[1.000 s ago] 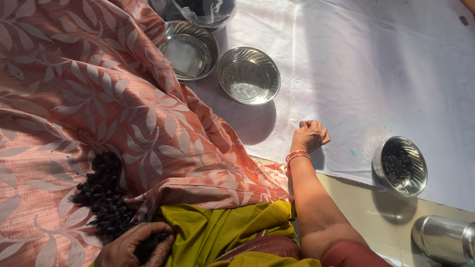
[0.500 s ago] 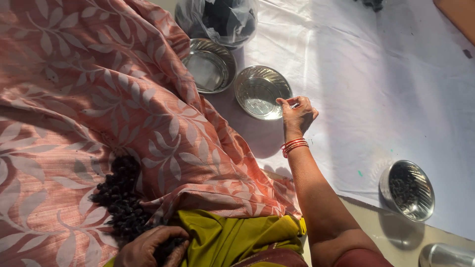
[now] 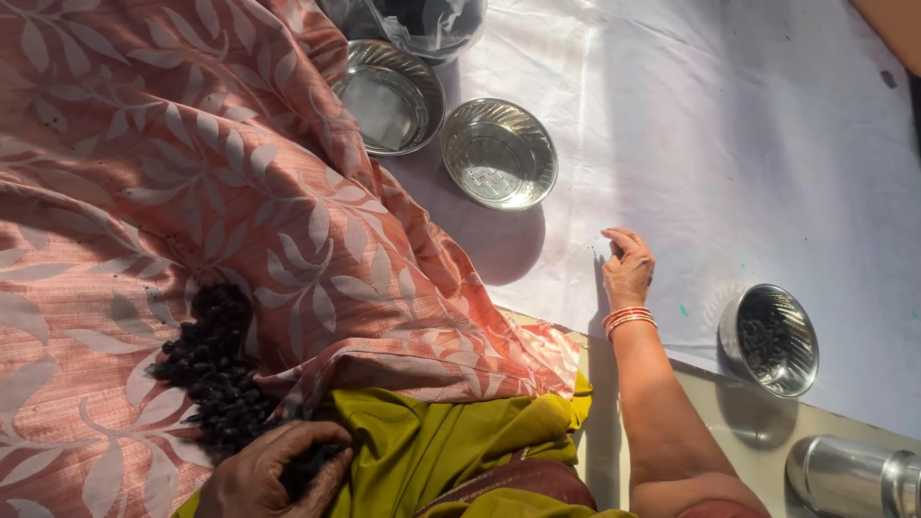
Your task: The person sits on the floor and uses both hands to process a dark, fibrous material. They repeatedly pull small pieces from a larger bundle held in their left hand and place them into a metal bowl on the floor. The person also moves a second metal bowl and a small black rectangular object on the floor during the task.
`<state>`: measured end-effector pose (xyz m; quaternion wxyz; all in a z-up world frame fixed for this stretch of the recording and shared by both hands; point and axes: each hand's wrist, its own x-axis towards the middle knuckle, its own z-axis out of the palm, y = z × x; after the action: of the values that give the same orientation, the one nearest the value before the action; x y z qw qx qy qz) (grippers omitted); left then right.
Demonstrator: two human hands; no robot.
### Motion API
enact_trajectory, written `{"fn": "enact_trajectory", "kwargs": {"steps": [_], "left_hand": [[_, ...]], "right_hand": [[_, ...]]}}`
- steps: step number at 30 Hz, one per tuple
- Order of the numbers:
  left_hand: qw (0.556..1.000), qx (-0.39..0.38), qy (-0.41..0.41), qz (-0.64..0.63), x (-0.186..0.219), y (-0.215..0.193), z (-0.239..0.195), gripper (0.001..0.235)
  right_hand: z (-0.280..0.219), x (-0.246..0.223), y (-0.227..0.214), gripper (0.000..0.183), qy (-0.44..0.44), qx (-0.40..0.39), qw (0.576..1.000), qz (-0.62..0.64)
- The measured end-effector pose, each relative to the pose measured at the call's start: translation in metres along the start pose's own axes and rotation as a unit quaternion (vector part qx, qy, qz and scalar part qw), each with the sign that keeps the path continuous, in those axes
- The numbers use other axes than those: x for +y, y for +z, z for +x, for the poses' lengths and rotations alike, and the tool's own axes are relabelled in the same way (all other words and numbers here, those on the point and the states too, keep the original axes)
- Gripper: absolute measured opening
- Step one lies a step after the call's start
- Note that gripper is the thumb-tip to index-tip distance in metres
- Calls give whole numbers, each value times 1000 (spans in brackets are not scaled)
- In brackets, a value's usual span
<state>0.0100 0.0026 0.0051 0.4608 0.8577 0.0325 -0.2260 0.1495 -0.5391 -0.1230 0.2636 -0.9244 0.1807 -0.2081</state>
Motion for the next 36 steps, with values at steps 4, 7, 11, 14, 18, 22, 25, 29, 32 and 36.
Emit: {"fn": "enact_trajectory", "kwargs": {"steps": [4, 7, 11, 14, 18, 22, 25, 29, 32, 36], "left_hand": [[1000, -14, 0, -3, -8, 4, 2, 34], [1000, -6, 1, 15, -10, 5, 1, 33], [999, 14, -18, 27, -10, 7, -5, 32], [999, 38, 0, 38, -12, 10, -3, 32], [1000, 11, -10, 20, -7, 6, -1, 35], [999, 35, 9, 21, -16, 11, -2, 34], [999, 32, 19, 4, -17, 8, -3, 32], [1000, 19, -4, 21, -12, 4, -3, 35], [999, 28, 2, 19, -15, 9, -2, 35], [998, 45, 15, 33, -16, 13, -2, 35]], "right_hand": [[-4, -9, -18, 46, -9, -46, 999, 7], [-7, -13, -14, 50, -143, -96, 979, -111], [-16, 2, -12, 45, -197, -104, 955, -196], [-13, 6, -16, 44, -185, -82, 954, -219], [-9, 2, -19, 35, -35, -57, 996, -59], [-7, 9, -15, 23, 58, -8, 998, -32], [-8, 12, -4, 18, 113, -28, 993, -21], [-15, 15, 5, 16, 64, -1, 998, 5], [-13, 19, 8, 13, 50, 15, 998, -17], [-10, 30, 21, 12, -86, 70, 985, -133]]}}
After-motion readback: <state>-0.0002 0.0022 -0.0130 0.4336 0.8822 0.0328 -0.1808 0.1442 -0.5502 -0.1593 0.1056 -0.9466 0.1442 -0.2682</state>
